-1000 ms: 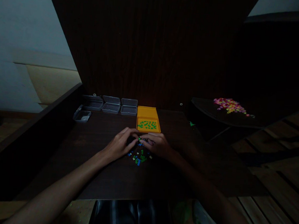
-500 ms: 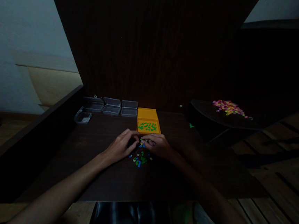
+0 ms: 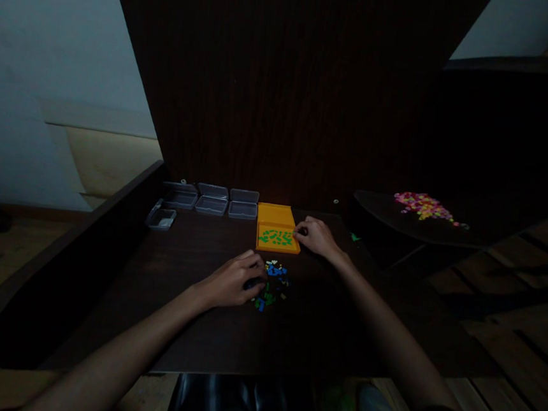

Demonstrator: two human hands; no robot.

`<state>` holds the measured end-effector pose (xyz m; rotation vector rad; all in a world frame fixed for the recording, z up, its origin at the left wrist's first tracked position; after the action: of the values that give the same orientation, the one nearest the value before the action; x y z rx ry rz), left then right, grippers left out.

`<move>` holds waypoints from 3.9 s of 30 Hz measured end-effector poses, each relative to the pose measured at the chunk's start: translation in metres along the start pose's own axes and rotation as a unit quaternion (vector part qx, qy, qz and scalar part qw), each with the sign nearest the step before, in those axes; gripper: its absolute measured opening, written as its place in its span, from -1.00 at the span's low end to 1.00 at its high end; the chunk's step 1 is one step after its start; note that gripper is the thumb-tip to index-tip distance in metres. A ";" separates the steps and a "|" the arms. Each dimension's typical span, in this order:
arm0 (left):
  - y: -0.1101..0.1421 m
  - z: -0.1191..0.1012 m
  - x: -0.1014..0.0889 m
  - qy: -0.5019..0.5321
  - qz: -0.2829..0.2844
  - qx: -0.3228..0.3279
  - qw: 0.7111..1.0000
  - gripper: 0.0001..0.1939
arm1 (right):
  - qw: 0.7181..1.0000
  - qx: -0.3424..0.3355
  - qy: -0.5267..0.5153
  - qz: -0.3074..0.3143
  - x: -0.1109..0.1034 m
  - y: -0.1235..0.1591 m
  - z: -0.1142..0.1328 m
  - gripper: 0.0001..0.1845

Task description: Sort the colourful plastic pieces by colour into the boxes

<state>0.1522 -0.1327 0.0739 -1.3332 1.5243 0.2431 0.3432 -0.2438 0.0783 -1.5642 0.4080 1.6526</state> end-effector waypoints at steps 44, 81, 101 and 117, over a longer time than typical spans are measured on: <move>0.001 0.002 0.005 0.008 0.044 -0.017 0.999 -0.84 | 0.926 -0.280 -0.218 0.128 0.010 0.086 0.103 -0.88; 0.000 0.003 0.012 0.019 0.048 -0.021 0.998 -0.87 | 0.951 -0.223 -0.161 0.142 0.014 0.088 0.100 -0.89; -0.005 0.003 0.001 0.012 0.002 -0.031 0.999 -0.85 | 0.968 -0.188 -0.160 0.050 -0.008 0.036 0.070 -0.88; -0.001 0.013 -0.011 0.037 -0.082 -0.054 0.995 -0.88 | 0.972 -0.165 0.041 0.164 0.028 -0.008 0.080 -0.75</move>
<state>0.1586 -0.1177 0.0774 -1.5594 1.4706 0.1759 0.2976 -0.1724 0.0686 -1.8935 0.4721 1.9926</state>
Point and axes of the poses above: each hand's wrist, its own y-axis away from the middle knuckle, its own x-axis out of the palm, z = x × y, the point moved 8 cm from there along -y, towards the middle knuckle, and after that the axes turned 6 degrees about -z, right-handed, at the moved point
